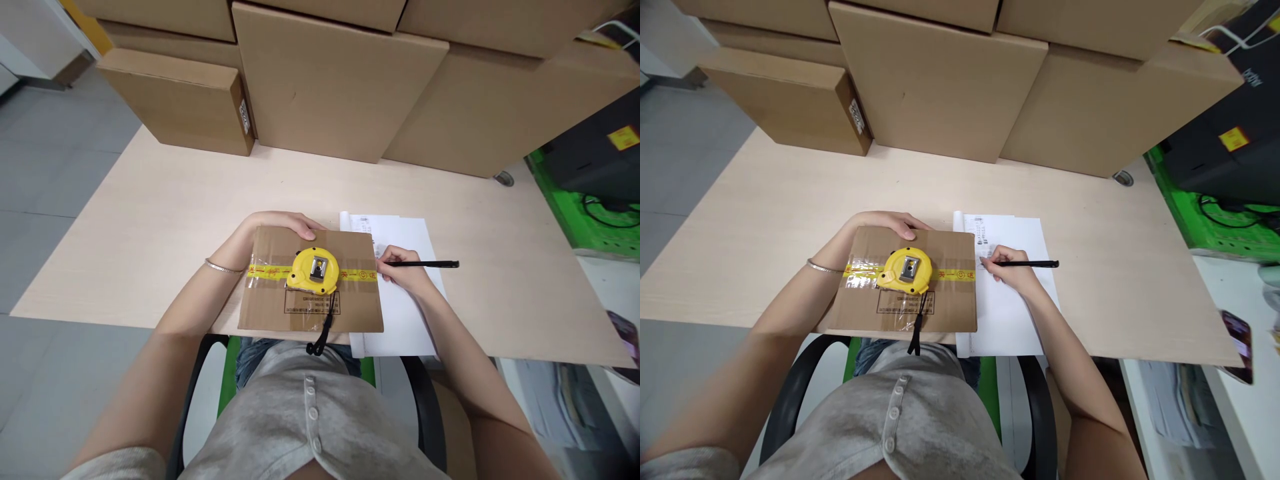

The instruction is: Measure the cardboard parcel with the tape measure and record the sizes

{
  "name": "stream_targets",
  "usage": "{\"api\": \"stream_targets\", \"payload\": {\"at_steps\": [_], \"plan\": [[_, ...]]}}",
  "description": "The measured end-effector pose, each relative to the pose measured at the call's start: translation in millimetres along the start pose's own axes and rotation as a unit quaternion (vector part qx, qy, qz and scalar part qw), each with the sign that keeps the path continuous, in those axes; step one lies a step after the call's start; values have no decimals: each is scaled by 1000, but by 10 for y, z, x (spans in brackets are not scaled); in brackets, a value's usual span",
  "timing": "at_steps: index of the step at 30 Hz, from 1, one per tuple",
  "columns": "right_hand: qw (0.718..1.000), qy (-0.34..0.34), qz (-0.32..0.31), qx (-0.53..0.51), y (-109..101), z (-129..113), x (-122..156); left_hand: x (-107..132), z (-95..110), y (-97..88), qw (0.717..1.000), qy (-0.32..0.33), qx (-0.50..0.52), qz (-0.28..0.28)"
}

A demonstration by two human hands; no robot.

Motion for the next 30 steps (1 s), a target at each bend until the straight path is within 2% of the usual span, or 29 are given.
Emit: {"api": "stream_targets", "payload": {"at_steps": [3, 10, 19, 30], "plan": [[1000, 3, 4, 6, -51, 54, -7, -31, 3, -29, 1000, -25, -11, -4], [1000, -1, 23, 8, -136, 171, -23, -46, 35, -16, 999, -16, -15, -32], [999, -11, 35, -3, -128, 164, 19, -31, 31, 9, 999, -19, 7, -42], [1000, -9, 21, 4, -118, 195, 10, -46, 42, 4, 999, -8, -1, -50]]}}
Point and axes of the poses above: each hand's wrist, its own x-axis away from the middle knuckle, its own y-axis out of the palm, z = x × y, the point moved 3 cm from there along -x, towards the middle knuckle, and after that the axes turned 12 degrees about z, right-handed, at the moved point
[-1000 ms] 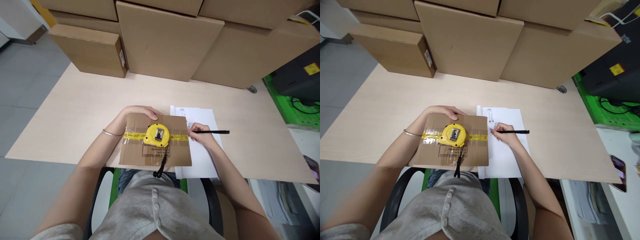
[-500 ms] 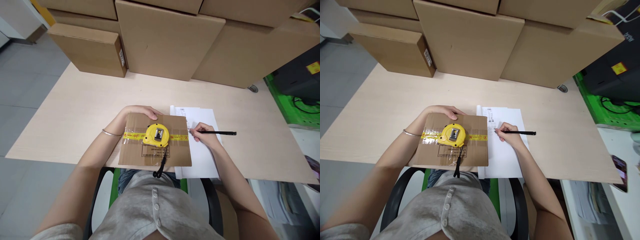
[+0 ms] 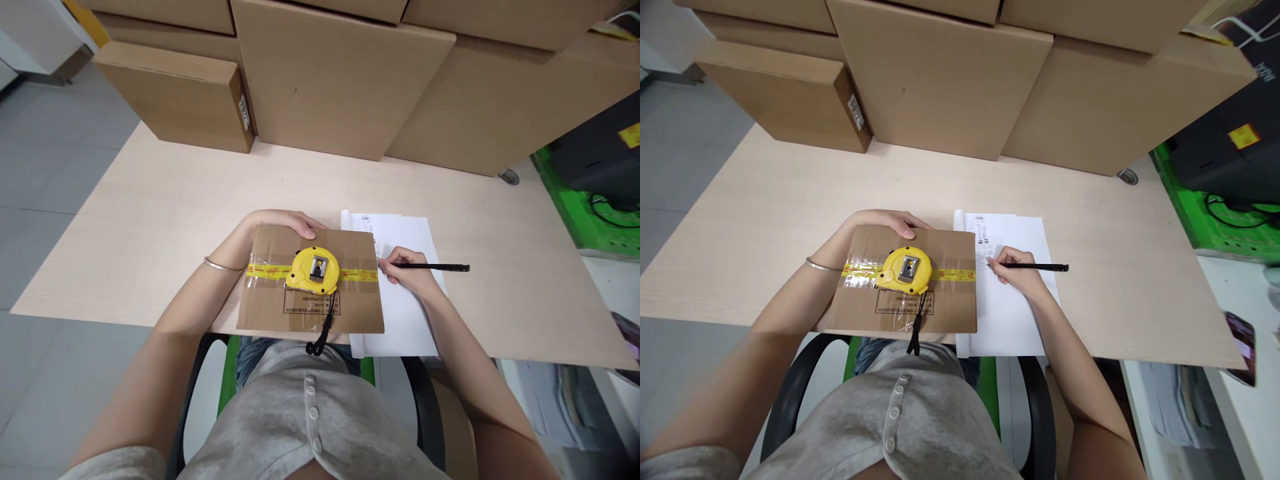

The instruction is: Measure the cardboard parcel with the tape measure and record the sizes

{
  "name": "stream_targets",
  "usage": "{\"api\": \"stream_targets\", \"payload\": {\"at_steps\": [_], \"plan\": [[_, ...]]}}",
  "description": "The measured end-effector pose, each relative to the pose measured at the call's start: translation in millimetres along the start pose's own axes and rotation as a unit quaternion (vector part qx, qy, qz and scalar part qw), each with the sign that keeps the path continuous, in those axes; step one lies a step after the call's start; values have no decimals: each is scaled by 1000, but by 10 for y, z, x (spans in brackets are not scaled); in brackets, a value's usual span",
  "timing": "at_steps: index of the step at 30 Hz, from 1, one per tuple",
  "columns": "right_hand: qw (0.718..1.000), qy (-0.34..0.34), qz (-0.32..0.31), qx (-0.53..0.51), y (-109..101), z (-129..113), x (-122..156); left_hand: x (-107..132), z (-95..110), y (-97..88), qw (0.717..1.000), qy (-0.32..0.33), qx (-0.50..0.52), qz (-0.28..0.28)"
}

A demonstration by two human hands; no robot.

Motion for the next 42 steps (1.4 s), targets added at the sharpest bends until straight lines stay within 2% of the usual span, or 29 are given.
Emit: {"api": "stream_targets", "payload": {"at_steps": [8, 19, 33, 42], "plan": [[1000, -2, -10, 0, 7, -35, 16, -16, 35, -19, 1000, 6, -20, 1], [1000, 7, 9, -3, -6, -66, 5, -3, 60, 19, 1000, 18, -11, -13], [1000, 5, -26, 3, -27, -21, -18, 1, 60, 45, 999, 16, 11, -31], [1000, 7, -7, -19, 35, -73, -33, -14, -30, -65, 1000, -8, 0, 15]]}}
Point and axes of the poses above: each hand's wrist, its own x-axis away from the middle knuckle, its own y-axis out of the palm, z = x × y, the point moved 3 cm from there along -x, towards the middle knuckle, and after that the axes turned 12 degrees about z, right-handed, at the moved point
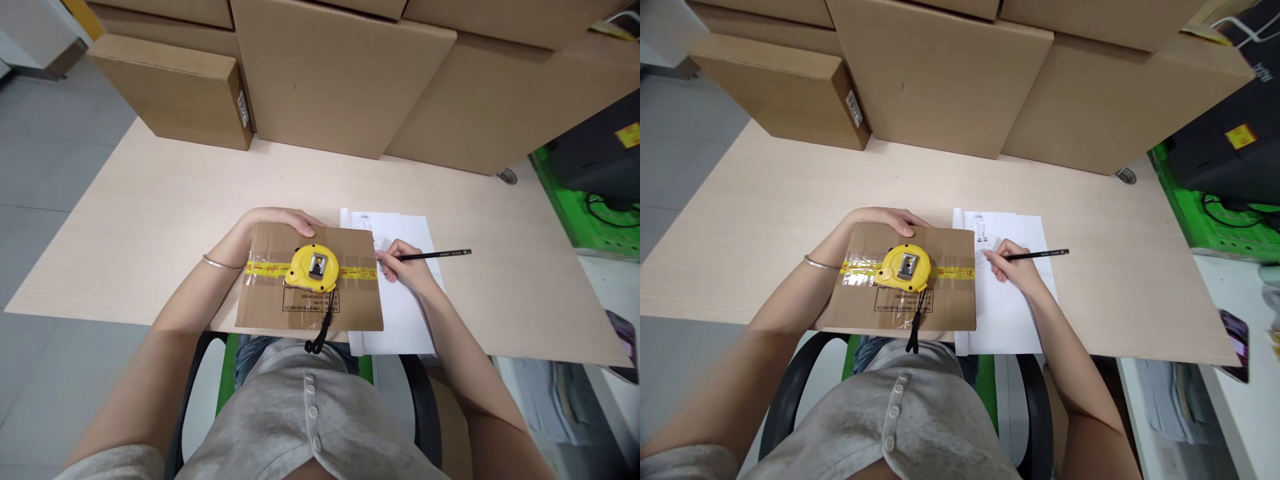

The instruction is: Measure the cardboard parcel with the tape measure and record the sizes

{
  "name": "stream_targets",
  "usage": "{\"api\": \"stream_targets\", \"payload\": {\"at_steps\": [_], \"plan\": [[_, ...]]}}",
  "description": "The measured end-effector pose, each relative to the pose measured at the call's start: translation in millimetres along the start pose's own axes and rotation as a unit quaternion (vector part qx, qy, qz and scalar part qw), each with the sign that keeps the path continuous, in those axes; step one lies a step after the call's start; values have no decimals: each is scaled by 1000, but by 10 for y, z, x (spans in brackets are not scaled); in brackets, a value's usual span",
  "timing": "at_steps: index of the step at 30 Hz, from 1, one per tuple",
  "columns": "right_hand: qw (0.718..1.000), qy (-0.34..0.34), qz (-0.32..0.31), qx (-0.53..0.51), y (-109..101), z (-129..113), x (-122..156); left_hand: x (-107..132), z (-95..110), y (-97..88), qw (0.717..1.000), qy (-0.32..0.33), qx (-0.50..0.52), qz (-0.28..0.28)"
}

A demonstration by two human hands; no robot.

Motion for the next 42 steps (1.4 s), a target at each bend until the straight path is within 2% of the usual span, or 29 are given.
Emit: {"api": "stream_targets", "payload": {"at_steps": [5, 10, 24, 36, 42], "plan": [[1000, -4, -6, 19, 11, -22, -10, 23, 23, 45, 1000, 3, 12, -22], [1000, -10, -11, 26, 17, -48, -4, 13, 46, 60, 1000, 18, 0, -23], [998, -5, -24, 50, 21, -92, 7, 16, 62, 83, 1000, 8, 1, -26], [999, -17, -19, 47, 6, -33, 28, 27, 82, 111, 999, 21, 12, -45], [997, -24, -28, 61, 7, -36, 32, 34, 91, 119, 1000, 18, 9, -24]]}}
Point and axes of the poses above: each hand's wrist, its own x-axis away from the middle knuckle, its own y-axis out of the palm, z = x × y, the point moved 3 cm from there along -x, towards the middle knuckle, and after that the axes turned 12 degrees about z, right-handed, at the moved point
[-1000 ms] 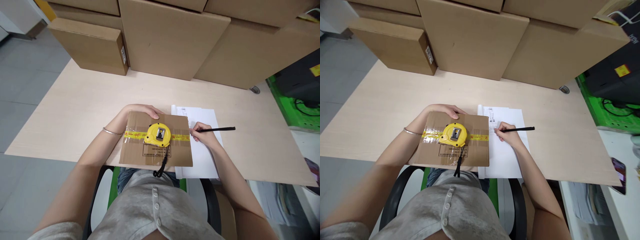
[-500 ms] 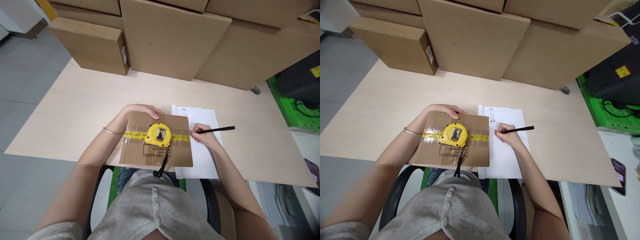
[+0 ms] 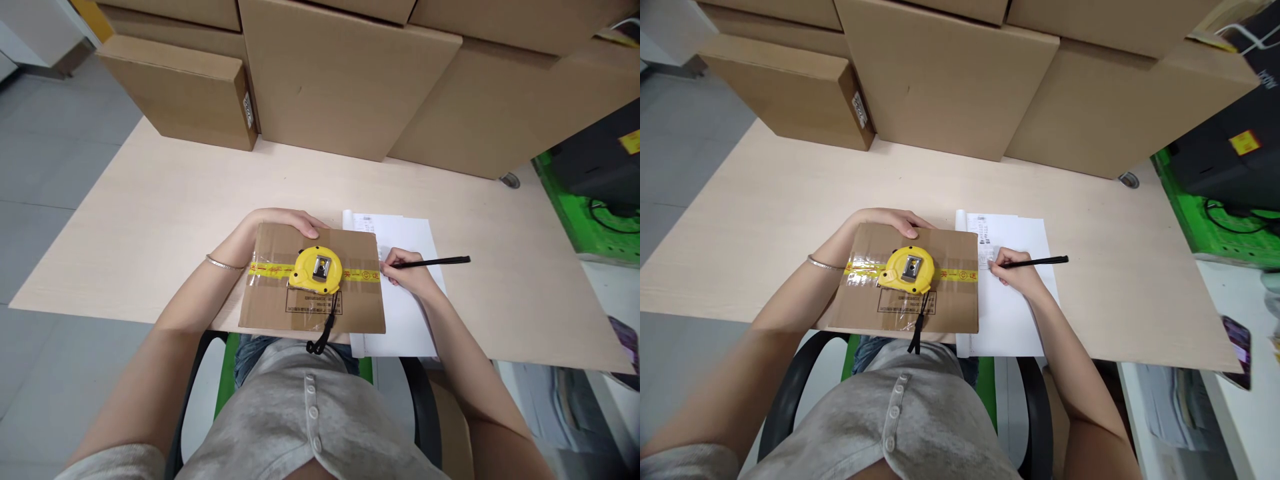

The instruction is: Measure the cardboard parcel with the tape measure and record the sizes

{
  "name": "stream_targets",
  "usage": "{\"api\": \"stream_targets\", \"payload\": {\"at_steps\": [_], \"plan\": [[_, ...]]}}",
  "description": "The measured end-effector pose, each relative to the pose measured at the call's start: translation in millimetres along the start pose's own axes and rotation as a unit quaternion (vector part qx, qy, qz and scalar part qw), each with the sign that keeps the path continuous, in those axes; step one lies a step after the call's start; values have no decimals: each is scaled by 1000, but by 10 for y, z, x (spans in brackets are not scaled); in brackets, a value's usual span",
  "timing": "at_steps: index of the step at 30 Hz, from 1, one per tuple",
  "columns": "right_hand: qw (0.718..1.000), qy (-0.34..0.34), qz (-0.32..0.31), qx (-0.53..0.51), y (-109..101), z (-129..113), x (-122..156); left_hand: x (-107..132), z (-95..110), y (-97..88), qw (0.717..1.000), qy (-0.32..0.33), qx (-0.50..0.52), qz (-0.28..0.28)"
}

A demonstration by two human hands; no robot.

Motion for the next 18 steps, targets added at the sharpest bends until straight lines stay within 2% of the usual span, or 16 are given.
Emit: {"api": "stream_targets", "payload": {"at_steps": [6, 12, 15, 18], "plan": [[1000, 0, -8, 27, 18, 9, -8, -4, -15, -17, 1000, 1, -9, 21], [993, 14, 4, 115, -91, -66, 10, -21, 0, -34, 999, 22, -25, 3], [975, 20, 18, 221, -167, -141, 30, -14, 14, -10, 999, 41, -34, -10], [940, 15, 30, 339, -161, -223, 44, -9, 12, -4, 997, 58, -39, 35]]}}
Point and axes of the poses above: each hand's wrist, its own x-axis away from the middle knuckle, its own y-axis out of the palm, z = x × y, the point moved 3 cm from there along -x, towards the middle knuckle, and after that the axes turned 12 degrees about z, right-handed, at the moved point
